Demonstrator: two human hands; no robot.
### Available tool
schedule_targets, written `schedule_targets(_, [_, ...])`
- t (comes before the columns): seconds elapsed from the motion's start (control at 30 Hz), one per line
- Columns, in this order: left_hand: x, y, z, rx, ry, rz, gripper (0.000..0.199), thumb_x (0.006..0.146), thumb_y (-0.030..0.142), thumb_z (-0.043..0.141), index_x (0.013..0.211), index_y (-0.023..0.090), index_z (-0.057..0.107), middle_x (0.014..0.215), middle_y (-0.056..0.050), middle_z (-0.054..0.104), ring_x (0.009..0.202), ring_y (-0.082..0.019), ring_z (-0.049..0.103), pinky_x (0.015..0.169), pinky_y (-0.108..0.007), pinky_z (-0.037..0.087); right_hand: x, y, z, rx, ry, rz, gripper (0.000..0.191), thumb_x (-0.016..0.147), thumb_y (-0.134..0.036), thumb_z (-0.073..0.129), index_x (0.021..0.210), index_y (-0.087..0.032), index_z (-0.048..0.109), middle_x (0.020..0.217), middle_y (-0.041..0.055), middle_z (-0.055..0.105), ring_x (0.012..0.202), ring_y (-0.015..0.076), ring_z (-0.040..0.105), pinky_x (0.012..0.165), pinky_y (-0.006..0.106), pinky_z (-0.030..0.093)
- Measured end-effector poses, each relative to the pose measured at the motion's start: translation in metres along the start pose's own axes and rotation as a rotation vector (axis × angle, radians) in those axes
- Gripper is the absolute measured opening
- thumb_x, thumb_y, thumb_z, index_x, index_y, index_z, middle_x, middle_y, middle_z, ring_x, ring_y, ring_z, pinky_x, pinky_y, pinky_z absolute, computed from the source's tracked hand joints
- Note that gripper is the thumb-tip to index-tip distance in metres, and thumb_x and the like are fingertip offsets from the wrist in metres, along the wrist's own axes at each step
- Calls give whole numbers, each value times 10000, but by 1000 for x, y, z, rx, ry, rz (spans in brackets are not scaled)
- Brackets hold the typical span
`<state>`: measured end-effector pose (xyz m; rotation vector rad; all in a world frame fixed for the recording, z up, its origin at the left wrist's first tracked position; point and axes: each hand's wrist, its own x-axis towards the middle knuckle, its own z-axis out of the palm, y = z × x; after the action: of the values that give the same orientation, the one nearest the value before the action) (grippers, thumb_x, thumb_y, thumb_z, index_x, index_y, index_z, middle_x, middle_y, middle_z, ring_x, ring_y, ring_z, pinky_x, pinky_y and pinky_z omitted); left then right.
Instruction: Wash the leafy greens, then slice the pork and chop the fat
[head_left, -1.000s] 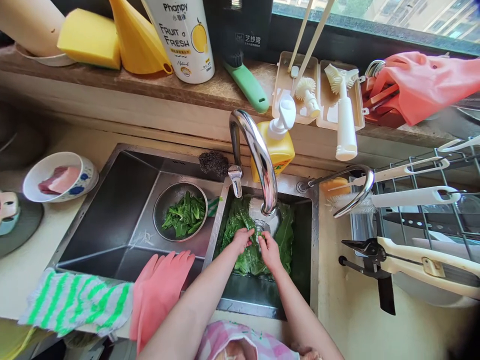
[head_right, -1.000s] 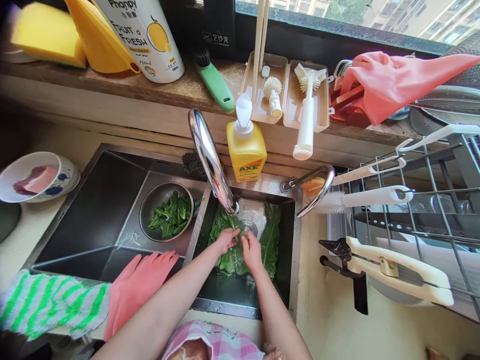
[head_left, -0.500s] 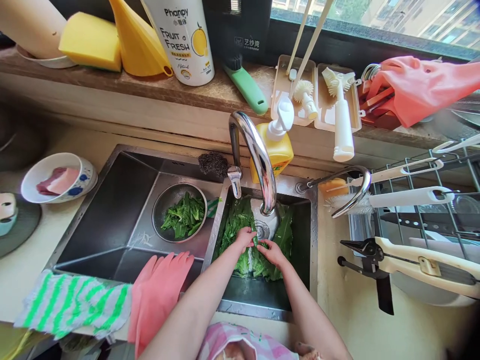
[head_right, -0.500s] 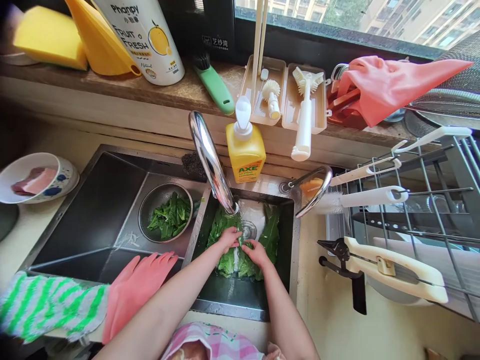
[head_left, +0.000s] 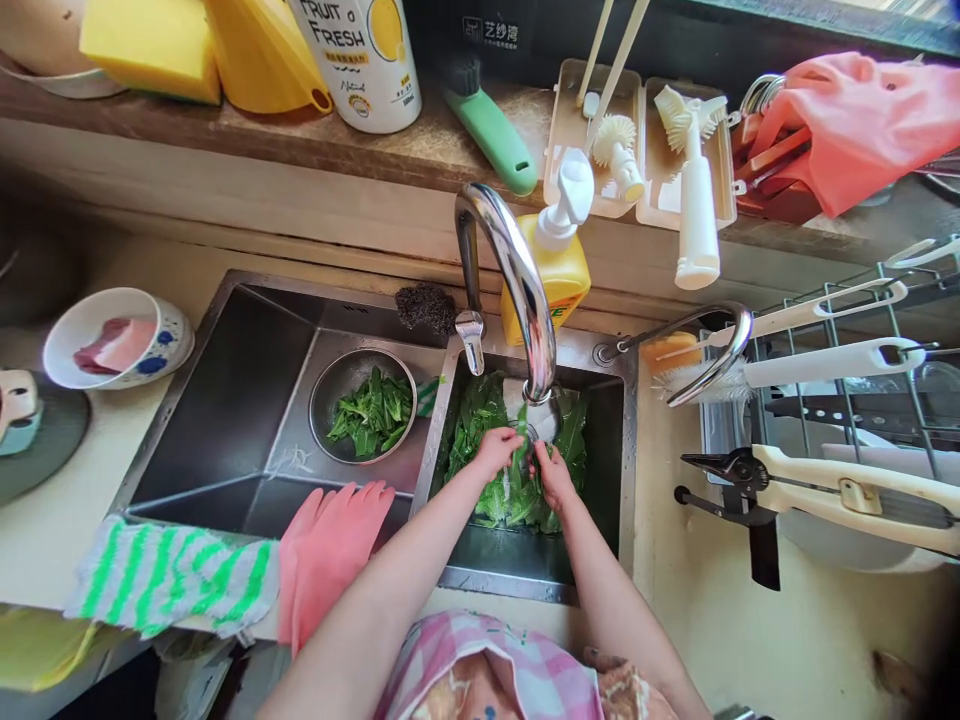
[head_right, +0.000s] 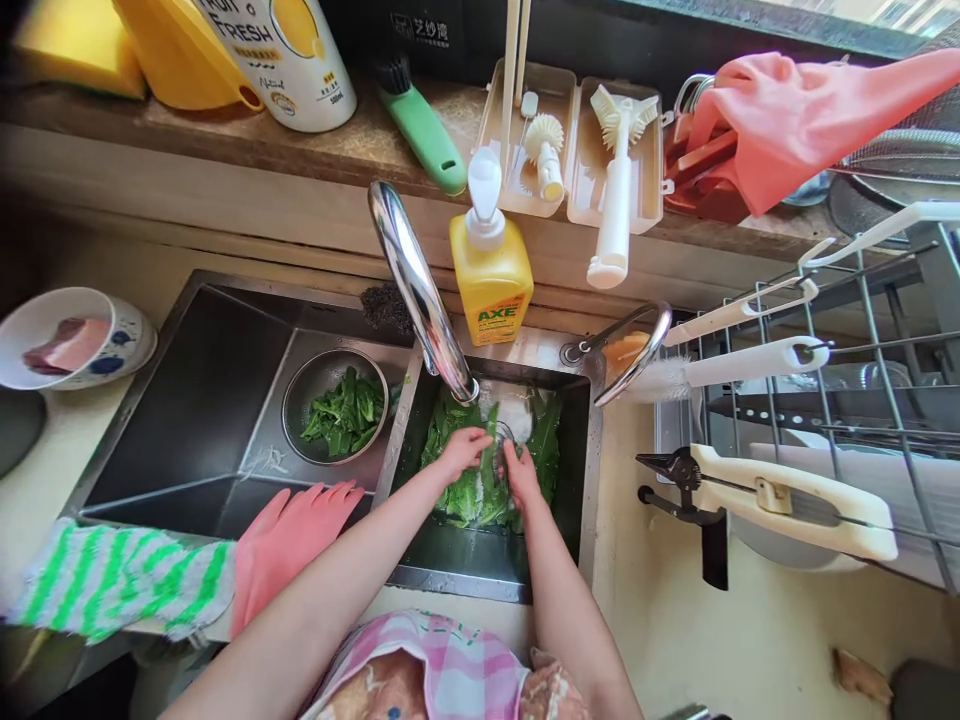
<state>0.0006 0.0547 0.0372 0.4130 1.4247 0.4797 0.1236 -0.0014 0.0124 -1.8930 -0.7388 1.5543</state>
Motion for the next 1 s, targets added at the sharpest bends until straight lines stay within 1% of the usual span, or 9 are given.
schedule_targets(0.1, [-12, -9, 12, 148, -76, 70, 143, 625, 108, 648, 764, 136, 631, 614, 16, 588, 613, -110, 545, 618, -207, 427, -1, -8, -4, 144, 55, -6, 397, 672, -527, 567, 873, -185, 554, 702, 13, 633, 586, 132, 559, 519, 231, 433])
schedule_targets(0.23, [-22, -33, 16, 530, -11, 199, 231, 678, 168, 612, 909, 172, 593, 693, -14, 599, 703, -159, 577, 697, -262, 428, -2, -11, -28, 188, 242, -29, 385, 676, -517, 550, 868, -186, 507, 775, 31, 631, 684, 152, 575, 569, 245, 446])
schedule_targets(0.3, [-26, -49, 18, 659, -24, 161, 265, 593, 160, 692, 835, 181, 588, 697, -20, 585, 763, -200, 586, 735, -293, 426, -6, -13, -38, 210, 285, -40, 360, 677, -505, 549, 858, -199, 490, 756, 25, 621, 674, 155, 578, 570, 255, 451])
schedule_targets(0.4, [-28, -67, 23, 728, -69, 76, 339, 423, 9, 734, 655, 184, 561, 636, -8, 548, 836, -258, 582, 785, -334, 414, -16, -19, -42, 306, 222, -12, 334, 655, -464, 596, 848, -217, 480, 691, 0, 597, 597, 148, 575, 550, 269, 461])
schedule_targets(0.5, [-26, -61, 19, 711, -101, 51, 296, 442, -47, 686, 584, 172, 547, 578, 1, 513, 803, -252, 585, 765, -338, 422, -28, -28, -41, 387, 161, 13, 348, 628, -431, 644, 853, -220, 484, 658, -19, 580, 546, 139, 570, 513, 263, 457])
schedule_targets(0.6, [-26, -34, 1, 633, -170, 53, 214, 552, 57, 687, 714, 164, 597, 630, 5, 536, 690, -180, 578, 664, -288, 452, -34, -35, -45, 407, 175, -4, 366, 625, -438, 656, 865, -216, 492, 648, -21, 584, 535, 138, 570, 496, 255, 452])
schedule_targets(0.77, [-32, -6, -21, 11, -356, 46, 314, 677, 279, 671, 958, 174, 580, 843, -21, 591, 686, -98, 556, 638, -227, 461, -31, -32, -43, 393, 84, 47, 384, 640, -481, 631, 886, -212, 511, 692, 5, 628, 587, 151, 597, 547, 265, 478])
schedule_targets(0.87, [-26, -20, -10, -3, -236, -66, 260, 705, 262, 654, 941, 175, 588, 890, -31, 601, 675, -83, 559, 657, -233, 461, -22, -18, -31, 236, -86, 160, 363, 655, -499, 592, 838, -187, 559, 681, 20, 641, 582, 147, 591, 555, 266, 476])
schedule_targets(1.0, [-7, -43, 9, 153, -32, -170, 196, 730, 226, 623, 901, 147, 570, 657, 1, 565, 482, -67, 482, 530, -222, 431, -7, 5, -18, 90, -159, 205, 324, 615, -463, 617, 704, -152, 595, 605, 17, 628, 543, 144, 559, 550, 274, 455])
